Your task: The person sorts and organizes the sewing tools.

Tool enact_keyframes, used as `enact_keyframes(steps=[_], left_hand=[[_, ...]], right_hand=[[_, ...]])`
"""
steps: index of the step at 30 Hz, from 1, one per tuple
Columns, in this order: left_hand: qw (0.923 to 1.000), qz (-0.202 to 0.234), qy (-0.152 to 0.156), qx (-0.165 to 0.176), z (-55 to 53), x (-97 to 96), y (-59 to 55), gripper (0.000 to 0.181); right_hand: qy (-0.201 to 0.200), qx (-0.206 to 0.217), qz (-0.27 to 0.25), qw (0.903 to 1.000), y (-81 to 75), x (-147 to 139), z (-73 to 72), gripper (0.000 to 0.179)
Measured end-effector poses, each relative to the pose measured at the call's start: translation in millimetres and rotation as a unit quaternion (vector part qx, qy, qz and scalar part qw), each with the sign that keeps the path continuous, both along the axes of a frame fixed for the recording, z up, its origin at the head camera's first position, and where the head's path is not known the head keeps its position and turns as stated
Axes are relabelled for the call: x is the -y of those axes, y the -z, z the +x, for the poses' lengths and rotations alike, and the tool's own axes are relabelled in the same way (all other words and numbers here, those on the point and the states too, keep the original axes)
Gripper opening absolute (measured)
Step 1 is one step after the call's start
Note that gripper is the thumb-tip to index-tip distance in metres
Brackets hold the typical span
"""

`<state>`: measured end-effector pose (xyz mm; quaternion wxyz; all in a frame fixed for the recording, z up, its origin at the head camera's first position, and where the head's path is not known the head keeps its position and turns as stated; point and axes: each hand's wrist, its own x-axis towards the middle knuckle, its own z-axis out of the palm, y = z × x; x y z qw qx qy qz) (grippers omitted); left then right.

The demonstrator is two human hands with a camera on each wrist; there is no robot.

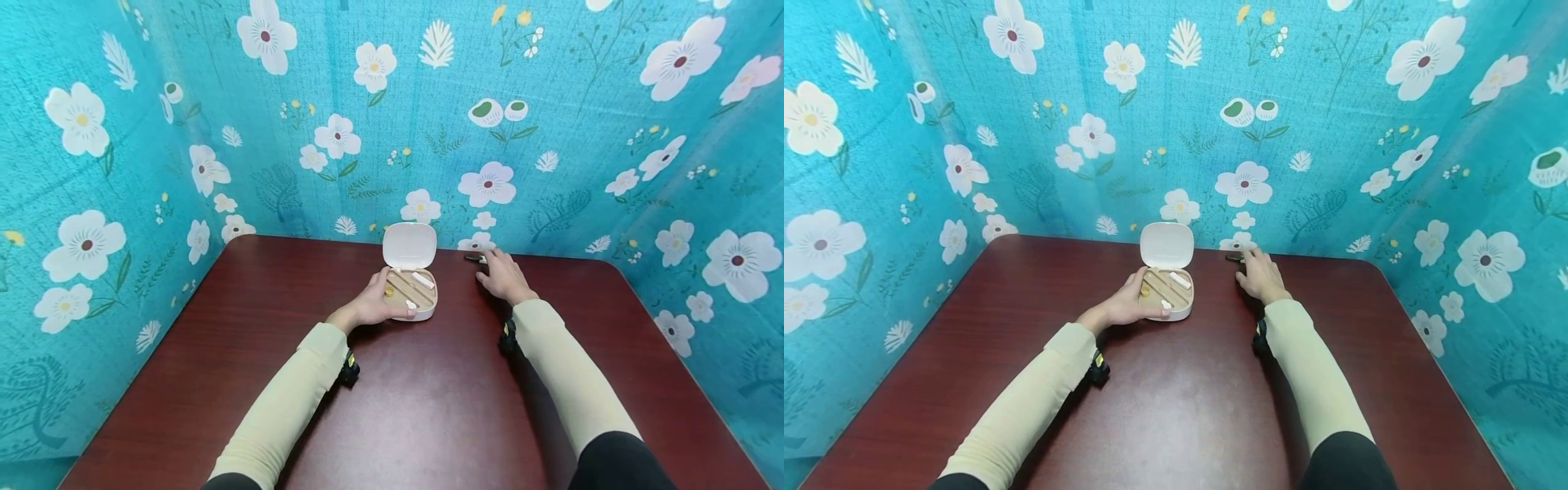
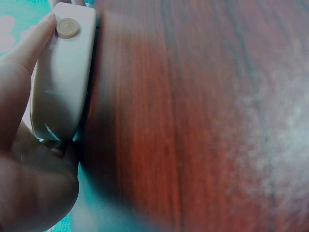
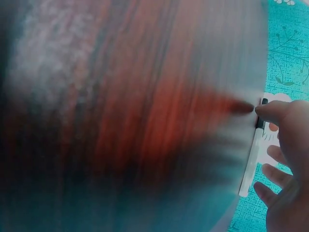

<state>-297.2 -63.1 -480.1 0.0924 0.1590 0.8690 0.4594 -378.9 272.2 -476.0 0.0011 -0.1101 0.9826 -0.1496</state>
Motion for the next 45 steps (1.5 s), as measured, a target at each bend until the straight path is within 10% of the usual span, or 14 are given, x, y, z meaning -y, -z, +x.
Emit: enact_keyframes(steps=[19,33,45], left_hand=[[1.0000,-0.002,0.003,-0.001,1.5,-2.7,3.4,0.114],[1.0000,-0.002,0.006,-0.006,2.7,-1.9,3.5,0.112],[0.9999,-0.011,0.005,-0.001,-1.4,-0.2,2.3,0.112]], right_hand=[[0.008,-0.017,0.049,0.9986,2.8,-5,1.7,0.034],[-0.020,0.032,-0.073,0.9966,0.8,2,5.4,0.024],[-0.004,0.085,-0.255,0.9633,-13.4,22,24.7,0.028]])
